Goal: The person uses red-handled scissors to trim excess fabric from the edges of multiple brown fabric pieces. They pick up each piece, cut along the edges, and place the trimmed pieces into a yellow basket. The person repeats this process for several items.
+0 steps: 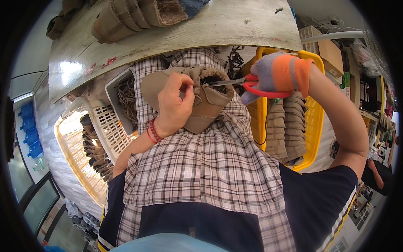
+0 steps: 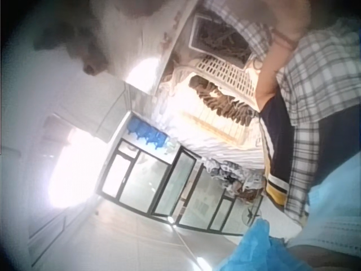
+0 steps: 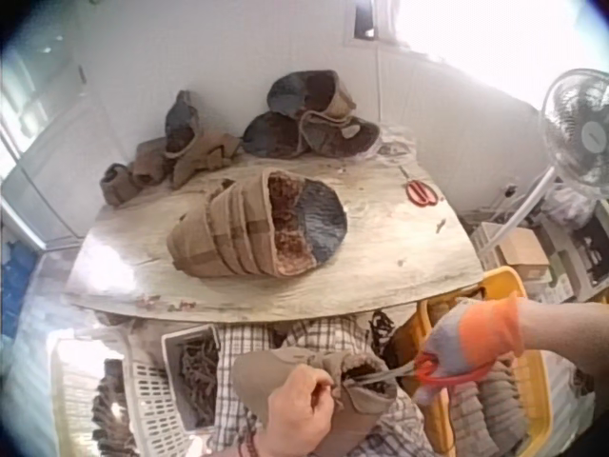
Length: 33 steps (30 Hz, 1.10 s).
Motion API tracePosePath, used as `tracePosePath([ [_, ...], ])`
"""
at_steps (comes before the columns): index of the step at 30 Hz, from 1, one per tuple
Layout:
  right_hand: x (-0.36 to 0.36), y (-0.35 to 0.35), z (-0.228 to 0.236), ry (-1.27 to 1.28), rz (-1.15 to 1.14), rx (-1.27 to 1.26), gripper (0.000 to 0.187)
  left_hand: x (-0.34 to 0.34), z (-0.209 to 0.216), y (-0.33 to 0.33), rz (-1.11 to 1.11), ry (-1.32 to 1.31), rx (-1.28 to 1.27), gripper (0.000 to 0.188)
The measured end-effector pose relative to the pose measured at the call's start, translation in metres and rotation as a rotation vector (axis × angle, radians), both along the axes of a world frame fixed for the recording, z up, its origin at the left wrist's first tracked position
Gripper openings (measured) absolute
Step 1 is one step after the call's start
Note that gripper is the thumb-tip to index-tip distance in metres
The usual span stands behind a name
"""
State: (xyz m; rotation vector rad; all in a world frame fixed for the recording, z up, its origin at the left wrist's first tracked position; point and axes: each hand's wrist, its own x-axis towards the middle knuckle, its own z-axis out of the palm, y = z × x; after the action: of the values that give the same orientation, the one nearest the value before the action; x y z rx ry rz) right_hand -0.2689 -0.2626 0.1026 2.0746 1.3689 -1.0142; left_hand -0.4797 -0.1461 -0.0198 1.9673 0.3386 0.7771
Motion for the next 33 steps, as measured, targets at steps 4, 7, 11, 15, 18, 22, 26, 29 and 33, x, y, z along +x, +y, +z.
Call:
tracePosePath([
  [4,-0.009,0.012,0.007,-0.034,0.059,-0.023,0.069,0.0,0.0,0.0,-0.005,0.011,0.009,0.014],
  [7,-0.015,0.008,0.008,-0.111,0.114,-0.009,0.069,0.001,0.0,-0.001,-0.008,-0.005,0.017,0.014],
  [11,-0.019,0.003,0.006,-0.177,0.162,0.052,0.069,0.0,-0.001,-0.001,-0.007,0.006,0.008,0.014],
  [15,-0.022,0.0,0.006,-0.204,0.143,0.069,0.058,0.001,-0.002,0.0,-0.019,0.024,0.013,0.014],
  [18,-0.022,-0.003,0.004,-0.217,0.15,0.083,0.05,0.0,0.0,-0.001,-0.024,0.035,0.012,0.014],
  [22,-0.027,0.001,0.009,-0.229,0.154,0.045,0.045,0.001,0.0,-0.001,-0.026,0.039,0.005,0.015],
  [26,-0.027,0.004,0.01,-0.225,0.134,-0.014,0.044,0.0,-0.001,0.0,-0.02,0.041,-0.005,0.015],
  [29,-0.023,-0.005,0.006,-0.23,0.068,0.104,0.05,0.001,-0.001,0.0,-0.019,0.015,-0.015,0.016],
  [33,-0.013,-0.018,-0.008,-0.155,0.037,0.123,0.05,0.003,-0.002,-0.001,-0.003,-0.037,-0.013,0.019],
])
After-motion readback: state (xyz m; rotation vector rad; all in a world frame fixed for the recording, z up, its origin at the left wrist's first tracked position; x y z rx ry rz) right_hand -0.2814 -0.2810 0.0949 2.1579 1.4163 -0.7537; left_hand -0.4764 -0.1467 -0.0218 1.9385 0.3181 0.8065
